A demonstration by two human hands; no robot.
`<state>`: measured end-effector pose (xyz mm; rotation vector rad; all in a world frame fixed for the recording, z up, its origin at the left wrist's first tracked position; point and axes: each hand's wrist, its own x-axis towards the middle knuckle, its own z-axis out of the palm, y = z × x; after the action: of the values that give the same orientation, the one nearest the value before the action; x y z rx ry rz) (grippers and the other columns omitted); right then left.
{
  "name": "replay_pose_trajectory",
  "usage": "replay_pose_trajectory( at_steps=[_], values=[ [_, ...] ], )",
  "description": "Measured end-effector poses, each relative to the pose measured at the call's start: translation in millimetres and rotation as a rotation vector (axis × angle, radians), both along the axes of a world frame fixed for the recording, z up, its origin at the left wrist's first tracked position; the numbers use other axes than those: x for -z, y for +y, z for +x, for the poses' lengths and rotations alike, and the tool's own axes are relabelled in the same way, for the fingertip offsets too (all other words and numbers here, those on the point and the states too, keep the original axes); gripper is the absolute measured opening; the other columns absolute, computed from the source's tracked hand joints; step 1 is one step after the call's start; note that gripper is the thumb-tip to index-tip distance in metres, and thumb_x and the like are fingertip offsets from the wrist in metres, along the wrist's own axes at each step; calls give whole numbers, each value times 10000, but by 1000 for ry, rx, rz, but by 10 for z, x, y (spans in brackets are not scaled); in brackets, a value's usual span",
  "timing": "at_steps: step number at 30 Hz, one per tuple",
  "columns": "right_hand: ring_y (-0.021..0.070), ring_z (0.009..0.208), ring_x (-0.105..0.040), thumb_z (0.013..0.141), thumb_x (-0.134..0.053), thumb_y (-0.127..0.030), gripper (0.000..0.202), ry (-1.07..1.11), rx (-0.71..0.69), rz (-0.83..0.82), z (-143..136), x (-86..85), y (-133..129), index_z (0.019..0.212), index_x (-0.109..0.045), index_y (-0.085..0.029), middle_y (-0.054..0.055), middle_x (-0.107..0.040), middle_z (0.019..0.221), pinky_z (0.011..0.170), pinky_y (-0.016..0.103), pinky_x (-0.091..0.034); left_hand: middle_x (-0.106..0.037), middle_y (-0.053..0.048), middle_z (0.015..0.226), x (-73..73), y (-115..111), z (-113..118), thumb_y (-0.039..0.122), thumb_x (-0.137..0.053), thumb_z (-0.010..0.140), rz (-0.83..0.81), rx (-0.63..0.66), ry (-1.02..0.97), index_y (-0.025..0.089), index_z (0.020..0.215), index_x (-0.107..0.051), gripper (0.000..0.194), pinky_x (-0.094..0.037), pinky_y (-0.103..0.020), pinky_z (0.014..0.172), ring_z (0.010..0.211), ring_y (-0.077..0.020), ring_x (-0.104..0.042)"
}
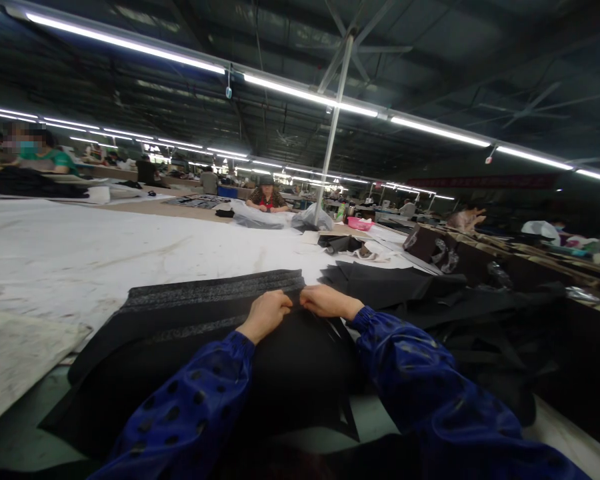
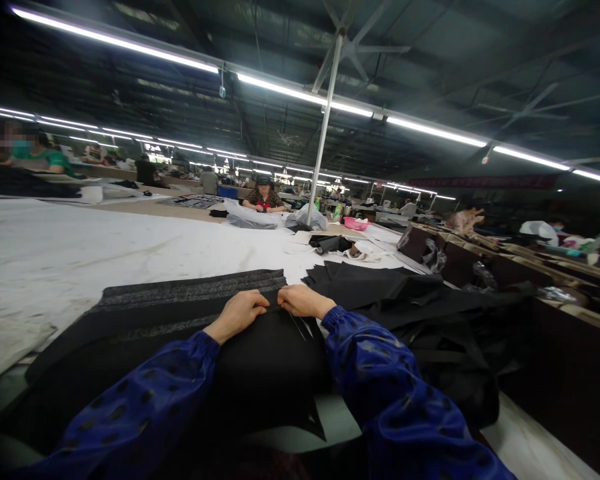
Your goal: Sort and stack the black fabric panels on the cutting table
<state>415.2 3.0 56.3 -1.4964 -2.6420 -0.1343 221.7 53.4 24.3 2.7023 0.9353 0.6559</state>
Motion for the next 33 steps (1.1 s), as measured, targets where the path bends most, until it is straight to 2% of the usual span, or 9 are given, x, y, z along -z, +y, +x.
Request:
replay_pose_trajectory(
  at_steps=[6,15,22,26,29,31,33],
  values=[
    [132,757,-546,854,-480,-113,141,-81,18,79,8,99,-49,924,-598,-147,61,-600,903,697,232,-388,-654,-13,937,-13,-34,-72,137,-500,825,44,28,27,269,917,-733,284,-435,-238,741,906,-171,-607],
    [125,703,-535,911,-437,-147,183,-270,19,109,-61,67,-113,977,-608,-157,52,-589,917,619,233,-364,-644,-44,916,31,13,-77,138,-461,852,288,190,146,253,913,-731,300,-413,-290,772,878,-181,-569],
    [160,818,-561,924,-395,-102,248,-393,-34,84,-53,70,-146,1037,-609,-154,87,-574,981,688,258,-420,-634,-64,897,18,1,-87,119,-470,839,293,212,145,231,902,-728,288,-390,-311,784,876,-193,-558],
    [179,858,-578,888,-423,-66,273,-377,70,28,31,-68,-215,1026,-644,-152,103,-599,973,766,291,-439,-639,-64,907,3,-17,-115,131,-466,844,301,206,155,228,895,-729,285,-394,-317,785,885,-198,-565],
    [190,941,-583,812,-432,6,351,-212,140,56,-15,-153,-232,1034,-661,-143,110,-619,1011,857,302,-431,-644,-60,918,-10,-33,-124,109,-467,826,290,194,159,231,917,-725,299,-398,-316,797,913,-202,-570],
    [179,977,-577,767,-409,40,440,-55,98,64,-125,-117,-221,1095,-636,-144,102,-621,1052,885,287,-431,-646,-59,924,-18,-41,-117,85,-472,805,278,190,152,228,921,-721,310,-401,-317,810,934,-208,-572],
    [174,936,-584,744,-397,44,449,21,95,37,-257,-3,-204,1087,-630,-130,103,-629,1025,870,290,-447,-644,-61,926,-24,-42,-117,87,-472,807,269,185,146,224,913,-721,303,-403,-313,816,943,-209,-575]
  ],
)
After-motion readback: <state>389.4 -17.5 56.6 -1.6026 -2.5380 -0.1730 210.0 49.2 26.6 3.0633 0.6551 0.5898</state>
